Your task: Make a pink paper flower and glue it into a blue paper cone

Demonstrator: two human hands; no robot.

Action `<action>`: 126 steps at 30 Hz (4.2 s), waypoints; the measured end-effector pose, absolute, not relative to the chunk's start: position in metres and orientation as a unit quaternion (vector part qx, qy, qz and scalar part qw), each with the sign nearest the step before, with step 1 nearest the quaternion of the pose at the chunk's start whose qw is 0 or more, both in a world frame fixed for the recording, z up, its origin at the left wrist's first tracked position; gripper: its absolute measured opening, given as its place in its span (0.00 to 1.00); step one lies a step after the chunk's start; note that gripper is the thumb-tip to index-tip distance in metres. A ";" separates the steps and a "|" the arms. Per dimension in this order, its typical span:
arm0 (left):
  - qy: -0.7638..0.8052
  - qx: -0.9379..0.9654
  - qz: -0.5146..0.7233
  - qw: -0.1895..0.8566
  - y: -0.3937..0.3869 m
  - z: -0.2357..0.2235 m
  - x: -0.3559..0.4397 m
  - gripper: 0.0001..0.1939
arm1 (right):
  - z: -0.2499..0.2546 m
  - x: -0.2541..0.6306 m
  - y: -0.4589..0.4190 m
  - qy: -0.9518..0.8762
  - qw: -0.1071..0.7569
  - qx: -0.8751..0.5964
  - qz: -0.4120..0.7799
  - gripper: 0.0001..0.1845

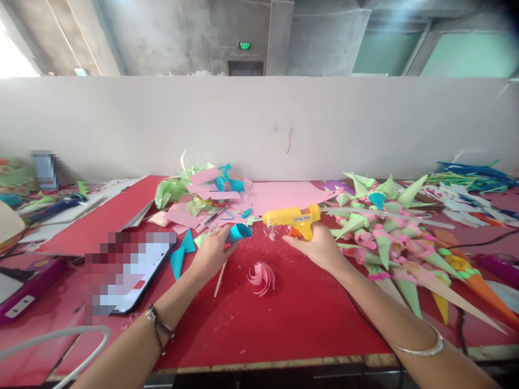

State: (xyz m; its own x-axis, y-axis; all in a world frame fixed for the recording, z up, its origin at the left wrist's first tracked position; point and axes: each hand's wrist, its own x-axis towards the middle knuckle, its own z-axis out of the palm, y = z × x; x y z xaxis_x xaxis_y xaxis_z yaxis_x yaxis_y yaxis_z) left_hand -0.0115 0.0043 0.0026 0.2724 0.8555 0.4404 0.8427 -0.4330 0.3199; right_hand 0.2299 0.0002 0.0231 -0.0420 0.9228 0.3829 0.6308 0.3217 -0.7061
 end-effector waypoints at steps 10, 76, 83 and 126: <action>0.519 0.820 0.241 -0.016 -0.003 0.002 -0.008 0.09 | 0.018 0.222 -0.003 -0.712 0.404 -0.516 0.251 0.15; 0.586 0.795 0.156 -0.026 -0.007 0.015 -0.006 0.16 | 0.026 0.231 -0.005 -0.790 0.320 -0.514 0.100 0.15; 0.588 0.796 0.144 -0.021 -0.007 0.017 -0.005 0.14 | 0.024 0.232 -0.004 -0.795 0.298 -0.525 0.062 0.11; 0.505 0.812 0.284 0.069 -0.001 0.004 -0.006 0.01 | 0.018 0.227 -0.004 -0.791 0.333 -0.512 -0.018 0.10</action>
State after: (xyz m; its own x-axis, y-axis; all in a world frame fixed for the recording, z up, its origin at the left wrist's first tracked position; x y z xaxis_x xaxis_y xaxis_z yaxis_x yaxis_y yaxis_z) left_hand -0.0063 -0.0013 0.0045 0.3283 0.8596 0.3916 0.7814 -0.4800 0.3987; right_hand 0.2270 -0.0036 0.0181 -0.2526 0.7989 0.5459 0.8226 0.4743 -0.3135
